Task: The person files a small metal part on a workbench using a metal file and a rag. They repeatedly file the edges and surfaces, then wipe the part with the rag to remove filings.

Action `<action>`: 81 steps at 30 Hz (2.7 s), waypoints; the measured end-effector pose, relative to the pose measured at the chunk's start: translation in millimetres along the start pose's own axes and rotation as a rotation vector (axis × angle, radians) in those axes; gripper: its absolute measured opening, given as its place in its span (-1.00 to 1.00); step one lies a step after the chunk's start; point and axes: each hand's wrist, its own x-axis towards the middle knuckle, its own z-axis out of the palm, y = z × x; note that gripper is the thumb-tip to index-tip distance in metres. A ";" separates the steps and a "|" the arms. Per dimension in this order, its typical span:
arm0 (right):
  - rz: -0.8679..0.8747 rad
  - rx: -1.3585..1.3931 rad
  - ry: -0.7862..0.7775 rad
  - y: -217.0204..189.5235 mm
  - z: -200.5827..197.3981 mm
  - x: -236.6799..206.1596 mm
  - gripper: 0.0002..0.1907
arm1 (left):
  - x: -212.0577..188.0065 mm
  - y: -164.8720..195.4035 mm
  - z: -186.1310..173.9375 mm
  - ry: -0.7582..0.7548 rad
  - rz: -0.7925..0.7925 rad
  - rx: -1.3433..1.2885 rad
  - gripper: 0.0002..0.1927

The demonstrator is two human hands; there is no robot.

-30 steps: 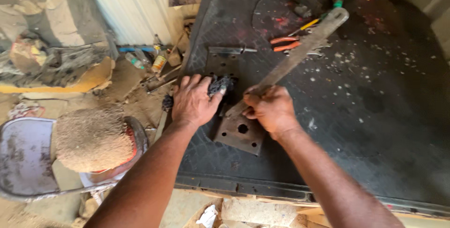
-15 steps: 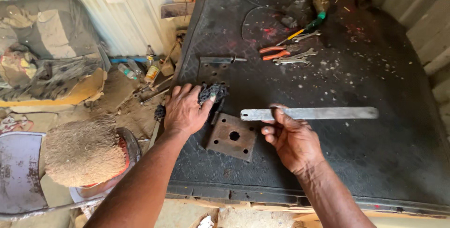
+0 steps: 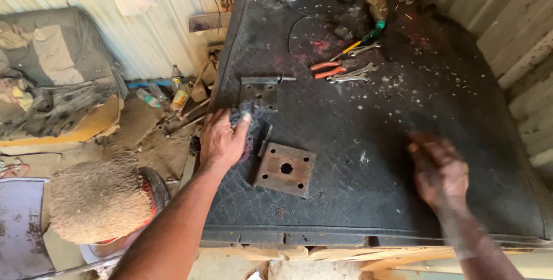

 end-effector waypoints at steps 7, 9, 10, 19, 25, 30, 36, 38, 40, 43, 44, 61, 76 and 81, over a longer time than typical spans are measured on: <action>-0.232 -0.414 0.017 2.8 -1.3 0.0 -0.76 | -52.2 35.7 -28.0 0.021 0.078 -0.393 -0.47; -0.219 -0.404 0.023 -4.7 -0.8 -1.7 -0.74 | -68.8 53.4 -31.1 -0.186 0.507 -0.149 -0.54; -0.194 -0.391 0.012 -8.6 -1.0 -2.1 -0.74 | -71.9 62.4 -29.9 -0.245 0.570 -0.075 -0.43; -0.156 -0.475 -0.056 -28.1 3.7 -4.4 -0.72 | -34.5 104.1 -13.6 -0.704 0.598 0.227 -0.35; -0.145 -0.563 -0.111 -26.2 7.1 -2.2 -0.72 | -20.4 109.1 3.3 -0.560 0.604 0.203 -0.53; -0.111 -0.513 -0.129 -20.7 5.6 -1.5 -0.72 | -4.1 124.9 8.9 -0.688 0.420 0.268 -0.55; -0.209 -0.429 -0.035 -12.1 1.7 0.0 -0.73 | 10.7 130.2 17.6 -0.727 0.193 0.157 -0.60; -0.221 -0.420 0.035 -9.2 1.5 -0.2 -0.73 | 17.2 128.0 23.4 -0.660 0.134 0.080 -0.59; -0.220 -0.419 0.080 -6.5 1.2 -0.9 -0.73 | 25.2 125.2 25.3 -0.509 0.040 0.025 -0.56; -0.190 -0.450 0.131 -2.8 -0.4 -1.7 -0.72 | 38.0 124.8 18.3 -0.171 0.080 -0.060 -0.53; -0.166 -0.444 0.130 -1.6 -1.1 -1.4 -0.73 | 38.4 121.4 10.4 -0.075 0.208 -0.090 -0.55; -0.189 -0.202 0.008 5.6 -9.2 0.6 -0.75 | -38.1 151.2 12.9 -0.696 0.458 0.350 -0.19; -0.149 -0.137 0.151 20.8 -5.9 0.7 -0.73 | -8.4 158.4 37.2 -0.308 0.138 0.097 -0.47; -0.282 -0.289 0.188 33.7 -7.4 1.4 -0.69 | 4.7 135.6 -0.8 0.060 0.009 0.025 -0.54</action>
